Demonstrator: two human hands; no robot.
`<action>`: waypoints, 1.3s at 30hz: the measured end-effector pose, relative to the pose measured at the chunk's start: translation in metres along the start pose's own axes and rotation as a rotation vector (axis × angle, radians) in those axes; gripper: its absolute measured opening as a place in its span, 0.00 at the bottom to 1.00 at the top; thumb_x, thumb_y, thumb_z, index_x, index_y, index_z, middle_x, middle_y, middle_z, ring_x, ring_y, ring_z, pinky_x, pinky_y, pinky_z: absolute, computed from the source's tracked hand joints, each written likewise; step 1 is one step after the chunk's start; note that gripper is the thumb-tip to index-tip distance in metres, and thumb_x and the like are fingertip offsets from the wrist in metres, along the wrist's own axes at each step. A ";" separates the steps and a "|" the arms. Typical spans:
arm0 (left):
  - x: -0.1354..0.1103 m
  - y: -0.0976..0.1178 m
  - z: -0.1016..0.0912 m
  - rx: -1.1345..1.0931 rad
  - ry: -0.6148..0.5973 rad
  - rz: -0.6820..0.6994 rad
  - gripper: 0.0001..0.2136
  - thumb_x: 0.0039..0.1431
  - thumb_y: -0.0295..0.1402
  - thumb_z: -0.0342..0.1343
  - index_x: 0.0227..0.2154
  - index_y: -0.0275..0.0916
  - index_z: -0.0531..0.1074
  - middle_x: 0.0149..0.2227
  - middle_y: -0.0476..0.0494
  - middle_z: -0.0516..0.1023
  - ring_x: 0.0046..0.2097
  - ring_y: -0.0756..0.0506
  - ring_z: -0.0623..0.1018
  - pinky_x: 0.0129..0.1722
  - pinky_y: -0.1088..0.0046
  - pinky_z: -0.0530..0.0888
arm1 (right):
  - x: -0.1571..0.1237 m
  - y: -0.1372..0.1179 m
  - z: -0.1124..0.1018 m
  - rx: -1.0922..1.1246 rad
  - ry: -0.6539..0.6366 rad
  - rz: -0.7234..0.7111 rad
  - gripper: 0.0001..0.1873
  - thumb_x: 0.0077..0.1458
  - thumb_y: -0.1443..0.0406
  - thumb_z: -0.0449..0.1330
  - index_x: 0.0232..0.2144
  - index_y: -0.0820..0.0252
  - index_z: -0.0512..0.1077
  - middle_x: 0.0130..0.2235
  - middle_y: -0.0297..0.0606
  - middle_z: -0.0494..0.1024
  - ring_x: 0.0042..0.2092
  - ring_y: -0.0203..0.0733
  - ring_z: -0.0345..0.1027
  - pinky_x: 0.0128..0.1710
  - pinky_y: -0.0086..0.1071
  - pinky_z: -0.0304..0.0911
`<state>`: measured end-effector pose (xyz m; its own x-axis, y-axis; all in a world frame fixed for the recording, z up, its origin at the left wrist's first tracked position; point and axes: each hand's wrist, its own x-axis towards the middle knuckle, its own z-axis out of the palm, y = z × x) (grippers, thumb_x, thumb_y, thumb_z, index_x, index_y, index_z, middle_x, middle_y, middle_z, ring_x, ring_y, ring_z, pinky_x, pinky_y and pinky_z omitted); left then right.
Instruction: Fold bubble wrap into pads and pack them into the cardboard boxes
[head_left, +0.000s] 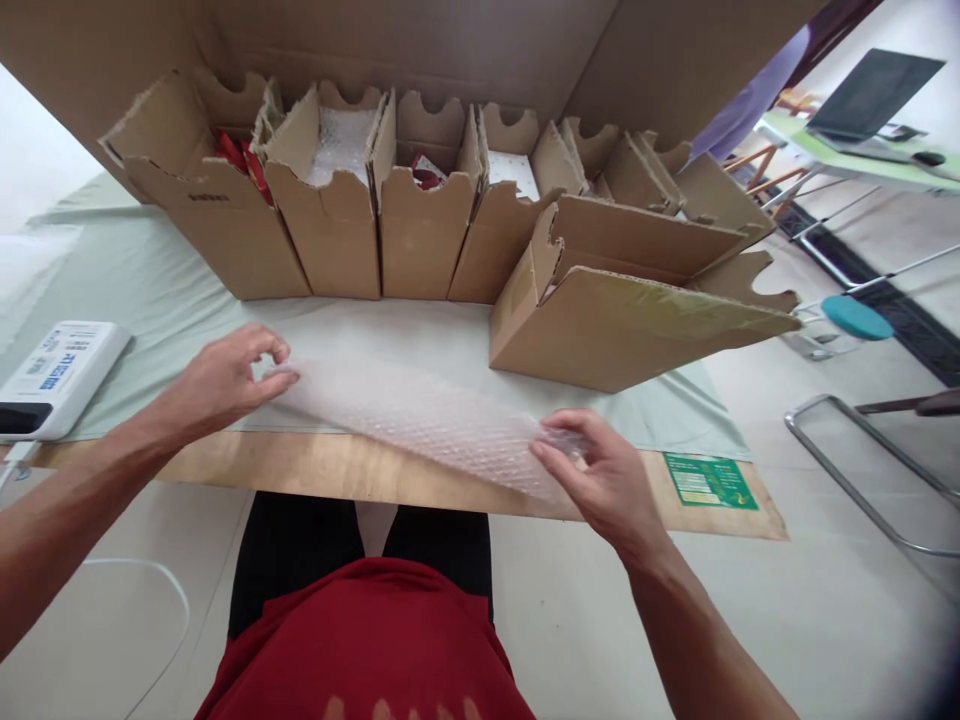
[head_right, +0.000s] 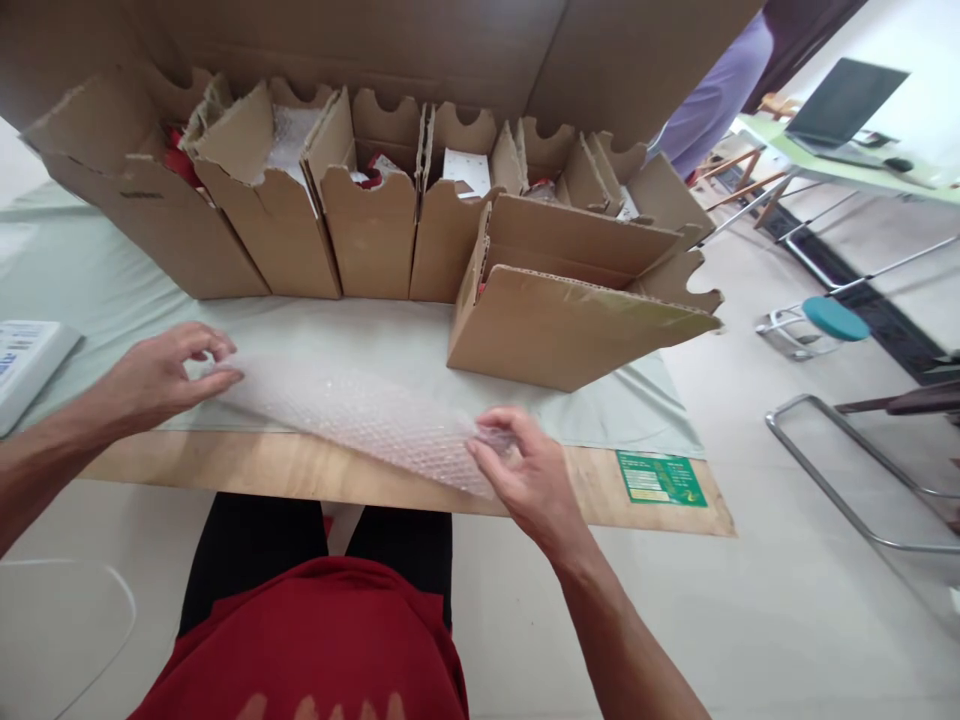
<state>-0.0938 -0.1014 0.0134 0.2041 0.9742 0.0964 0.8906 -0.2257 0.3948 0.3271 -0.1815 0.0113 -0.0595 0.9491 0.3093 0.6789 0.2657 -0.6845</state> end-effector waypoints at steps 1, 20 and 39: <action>0.005 0.005 0.001 -0.001 0.095 0.046 0.11 0.57 0.45 0.54 0.31 0.43 0.69 0.45 0.43 0.78 0.42 0.41 0.77 0.41 0.65 0.73 | -0.004 -0.009 -0.009 -0.010 0.126 -0.045 0.07 0.59 0.62 0.65 0.41 0.52 0.73 0.38 0.36 0.79 0.37 0.45 0.74 0.36 0.37 0.69; -0.095 0.057 0.053 -0.082 -0.226 0.712 0.37 0.49 0.25 0.53 0.66 0.39 0.61 0.68 0.36 0.67 0.72 0.35 0.61 0.71 0.48 0.59 | -0.067 -0.073 0.110 -0.052 -0.322 -0.645 0.18 0.68 0.73 0.49 0.55 0.63 0.70 0.45 0.45 0.81 0.45 0.47 0.70 0.47 0.43 0.63; -0.071 0.077 0.065 -0.380 0.005 0.030 0.14 0.66 0.34 0.52 0.24 0.41 0.70 0.24 0.50 0.74 0.28 0.48 0.73 0.30 0.71 0.70 | -0.002 -0.034 0.108 -0.006 -0.186 -0.154 0.05 0.66 0.63 0.58 0.38 0.54 0.74 0.28 0.33 0.78 0.30 0.43 0.72 0.36 0.35 0.67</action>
<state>-0.0130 -0.1874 -0.0225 0.2248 0.9673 0.1175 0.6697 -0.2410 0.7024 0.2248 -0.1737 -0.0375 -0.2961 0.9125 0.2823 0.6556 0.4091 -0.6347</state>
